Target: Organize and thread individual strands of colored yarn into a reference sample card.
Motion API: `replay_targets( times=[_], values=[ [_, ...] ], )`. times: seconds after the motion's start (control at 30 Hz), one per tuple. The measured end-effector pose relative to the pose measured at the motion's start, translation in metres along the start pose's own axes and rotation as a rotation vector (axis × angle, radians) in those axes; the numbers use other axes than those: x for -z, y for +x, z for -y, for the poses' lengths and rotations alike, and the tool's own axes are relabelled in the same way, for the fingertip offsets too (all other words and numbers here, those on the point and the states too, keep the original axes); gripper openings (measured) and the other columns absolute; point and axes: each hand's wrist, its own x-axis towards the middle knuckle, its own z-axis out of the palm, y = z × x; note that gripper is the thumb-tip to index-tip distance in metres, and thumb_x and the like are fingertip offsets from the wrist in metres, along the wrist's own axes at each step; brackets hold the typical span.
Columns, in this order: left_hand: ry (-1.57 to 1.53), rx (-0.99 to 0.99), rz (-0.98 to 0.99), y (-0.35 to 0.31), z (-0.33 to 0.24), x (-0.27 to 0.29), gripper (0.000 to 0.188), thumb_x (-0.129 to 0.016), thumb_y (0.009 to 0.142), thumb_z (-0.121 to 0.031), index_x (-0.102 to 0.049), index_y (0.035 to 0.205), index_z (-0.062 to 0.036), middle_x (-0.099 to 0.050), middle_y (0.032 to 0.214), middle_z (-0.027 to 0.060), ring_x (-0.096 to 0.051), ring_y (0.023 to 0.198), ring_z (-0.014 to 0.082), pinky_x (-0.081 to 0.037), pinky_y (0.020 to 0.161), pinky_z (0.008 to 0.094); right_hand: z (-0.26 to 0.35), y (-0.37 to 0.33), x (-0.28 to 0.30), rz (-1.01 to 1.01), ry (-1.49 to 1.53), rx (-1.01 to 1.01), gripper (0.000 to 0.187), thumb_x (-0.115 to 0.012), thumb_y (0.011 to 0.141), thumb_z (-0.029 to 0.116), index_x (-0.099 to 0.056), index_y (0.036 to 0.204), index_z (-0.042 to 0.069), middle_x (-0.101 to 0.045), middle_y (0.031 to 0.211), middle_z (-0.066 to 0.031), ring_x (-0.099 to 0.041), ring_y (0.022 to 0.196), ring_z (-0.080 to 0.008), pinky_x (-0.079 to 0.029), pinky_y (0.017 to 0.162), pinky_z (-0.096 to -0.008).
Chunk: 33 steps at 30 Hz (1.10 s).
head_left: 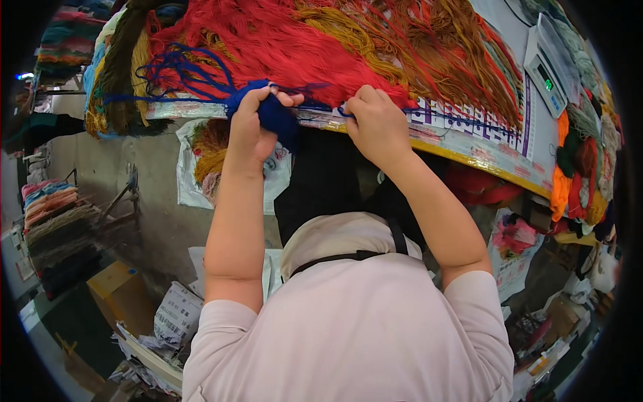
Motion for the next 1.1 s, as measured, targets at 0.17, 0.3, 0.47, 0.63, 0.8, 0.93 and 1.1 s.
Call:
replay_targets(
  times=[0.17,0.3,0.47,0.63,0.8,0.93,1.1],
  values=[
    [0.253,0.077,0.231,0.001,0.01,-0.026,0.014,-0.056,0.086,-0.002,-0.056,0.101,-0.0044,-0.065,0.111,0.0198,-0.061,0.063,0.0148,-0.052,0.068,0.0285,0.008,0.008,0.013,-0.055,0.464,-0.066,0.014,-0.06,0.082,0.007,-0.053,0.094,0.004,-0.061,0.082,-0.0148,-0.062,0.079,-0.0353,-0.048,0.068,-0.0441],
    [0.699,0.125,0.208,0.02,0.027,-0.039,0.011,-0.063,0.084,-0.003,-0.057,0.094,-0.0062,-0.059,0.08,0.001,-0.062,0.064,0.0129,-0.05,0.066,0.0255,-0.002,0.015,0.003,-0.028,0.714,-0.113,0.019,-0.059,0.082,0.005,-0.051,0.099,0.003,-0.062,0.083,-0.0167,-0.062,0.08,-0.0361,-0.049,0.072,-0.0441],
    [0.648,-0.033,-0.103,0.019,-0.013,-0.015,0.016,-0.07,0.083,-0.009,-0.061,0.096,-0.0044,-0.061,0.076,0.0024,-0.061,0.07,0.0127,-0.048,0.066,0.024,-0.019,0.005,-0.014,0.068,0.371,-0.072,0.021,-0.058,0.082,0.005,-0.054,0.102,0.004,-0.062,0.091,-0.0161,-0.061,0.087,-0.0335,-0.049,0.075,-0.0397],
    [0.45,-0.117,-0.157,0.024,-0.132,0.034,0.009,-0.064,0.085,-0.004,-0.055,0.084,-0.0069,-0.045,0.061,-0.0004,-0.046,0.054,0.0114,-0.041,0.054,0.0245,-0.01,0.0,-0.013,0.008,0.256,-0.132,0.011,-0.059,0.081,0.006,-0.054,0.092,0.004,-0.061,0.091,-0.0152,-0.061,0.087,-0.0356,-0.05,0.075,-0.0443],
    [0.213,-0.463,-0.511,0.031,-0.232,0.085,0.007,-0.058,0.091,-0.007,-0.054,0.097,-0.0094,-0.064,0.09,0.0105,-0.063,0.083,0.0179,-0.054,0.077,0.033,-0.003,0.002,-0.021,-0.045,0.269,-0.106,0.009,-0.059,0.082,0.006,-0.057,0.091,0.004,-0.062,0.087,-0.0149,-0.062,0.08,-0.0336,-0.05,0.07,-0.041],
    [0.485,-0.499,-0.331,0.007,-0.154,0.027,0.012,-0.06,0.09,-0.007,-0.061,0.101,-0.0117,-0.067,0.105,0.0168,-0.068,0.073,0.022,-0.056,0.069,0.0329,0.003,-0.007,-0.01,-0.084,0.528,-0.22,0.013,-0.064,0.083,0.013,-0.06,0.091,0.004,-0.061,0.08,-0.0116,-0.063,0.072,-0.0296,-0.05,0.065,-0.038],
    [0.201,-0.014,0.258,-0.072,-0.064,-0.067,0.042,-0.051,0.094,-0.012,-0.046,0.133,0.0054,-0.048,0.138,0.018,-0.049,0.126,0.0298,-0.048,0.093,0.0371,0.082,-0.01,0.04,-0.224,0.84,0.083,0.033,-0.076,0.075,0.019,-0.065,0.102,0.004,-0.06,0.089,-0.0099,-0.059,0.078,-0.0212,-0.048,0.069,-0.0322]
  ],
)
